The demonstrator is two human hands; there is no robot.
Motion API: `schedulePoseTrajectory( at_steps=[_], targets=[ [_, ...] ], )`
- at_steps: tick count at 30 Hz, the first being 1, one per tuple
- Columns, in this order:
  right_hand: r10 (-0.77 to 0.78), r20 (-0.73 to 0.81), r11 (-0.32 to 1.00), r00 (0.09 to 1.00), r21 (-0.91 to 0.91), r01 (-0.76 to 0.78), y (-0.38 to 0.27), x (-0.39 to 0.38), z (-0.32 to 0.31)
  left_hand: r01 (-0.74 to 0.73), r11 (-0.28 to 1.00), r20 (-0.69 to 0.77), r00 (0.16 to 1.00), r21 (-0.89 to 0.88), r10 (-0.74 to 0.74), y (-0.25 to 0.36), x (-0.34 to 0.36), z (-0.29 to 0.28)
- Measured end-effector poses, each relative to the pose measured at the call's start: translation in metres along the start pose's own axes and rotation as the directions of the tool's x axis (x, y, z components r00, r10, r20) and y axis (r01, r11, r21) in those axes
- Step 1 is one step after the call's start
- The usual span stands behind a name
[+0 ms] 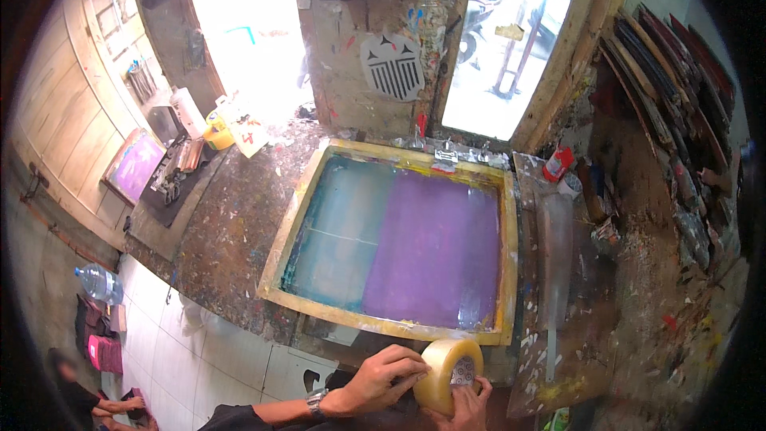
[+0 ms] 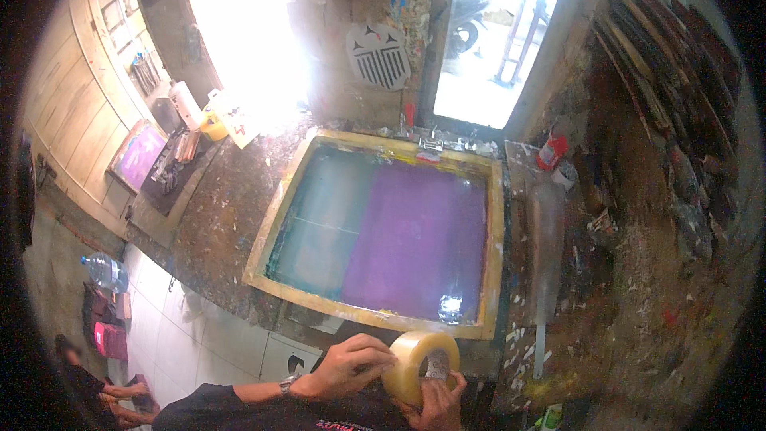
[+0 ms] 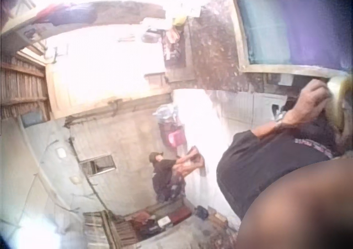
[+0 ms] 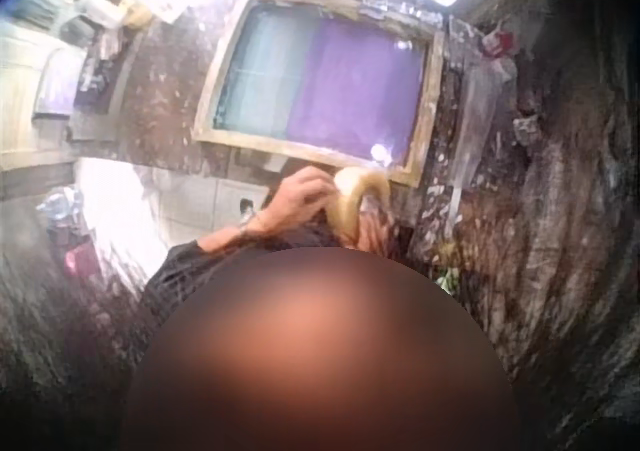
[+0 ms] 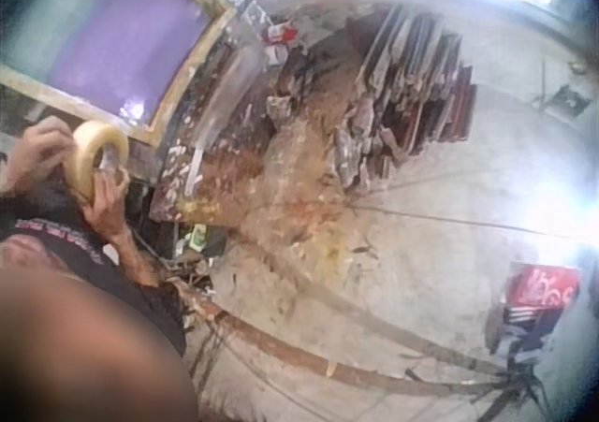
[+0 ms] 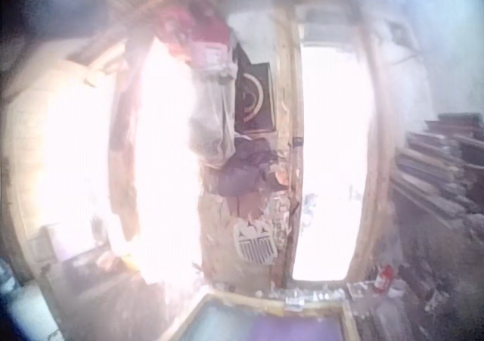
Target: The person aligns a screen printing frame over a pink t-shirt on a table, then repeatedly lowers and lifts the frame to press the screen onto the fabric. The person then uses masking tape to secure the frame to the table.
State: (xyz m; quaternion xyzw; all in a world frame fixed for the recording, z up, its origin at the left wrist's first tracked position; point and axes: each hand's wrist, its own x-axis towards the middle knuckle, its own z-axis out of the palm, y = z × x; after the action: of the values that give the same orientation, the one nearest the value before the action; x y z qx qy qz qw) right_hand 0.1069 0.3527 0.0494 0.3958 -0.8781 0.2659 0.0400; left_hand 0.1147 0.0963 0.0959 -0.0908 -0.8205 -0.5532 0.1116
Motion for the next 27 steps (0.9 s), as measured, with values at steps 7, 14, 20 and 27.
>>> schedulePoseTrajectory(
  at_steps=[7, 14, 20, 27],
  targets=[
    [0.108, 0.129, 0.982, 0.986, 0.143, -0.126, -0.005, 0.016, -0.006, -0.028, 0.997, 0.268, 0.962, -0.070, 0.046, 0.035, -0.018, -0.032],
    [0.269, 0.515, 0.615, 0.813, 0.558, -0.557, -0.031, 0.047, -0.032, 0.244, 0.939, 0.217, 0.957, -0.244, -0.193, 0.015, -0.003, -0.052],
    [0.105, 0.870, 0.551, 0.481, 0.352, -0.757, -0.006, 0.067, -0.111, 0.235, 0.946, -0.295, 0.909, -0.222, -0.295, -0.008, 0.020, -0.181],
    [0.156, 0.321, 0.955, 0.934, -0.291, -0.060, -0.041, 0.070, -0.220, -0.462, 0.854, -0.806, 0.585, -0.240, 0.090, 0.057, -0.076, -0.295]
  ],
)
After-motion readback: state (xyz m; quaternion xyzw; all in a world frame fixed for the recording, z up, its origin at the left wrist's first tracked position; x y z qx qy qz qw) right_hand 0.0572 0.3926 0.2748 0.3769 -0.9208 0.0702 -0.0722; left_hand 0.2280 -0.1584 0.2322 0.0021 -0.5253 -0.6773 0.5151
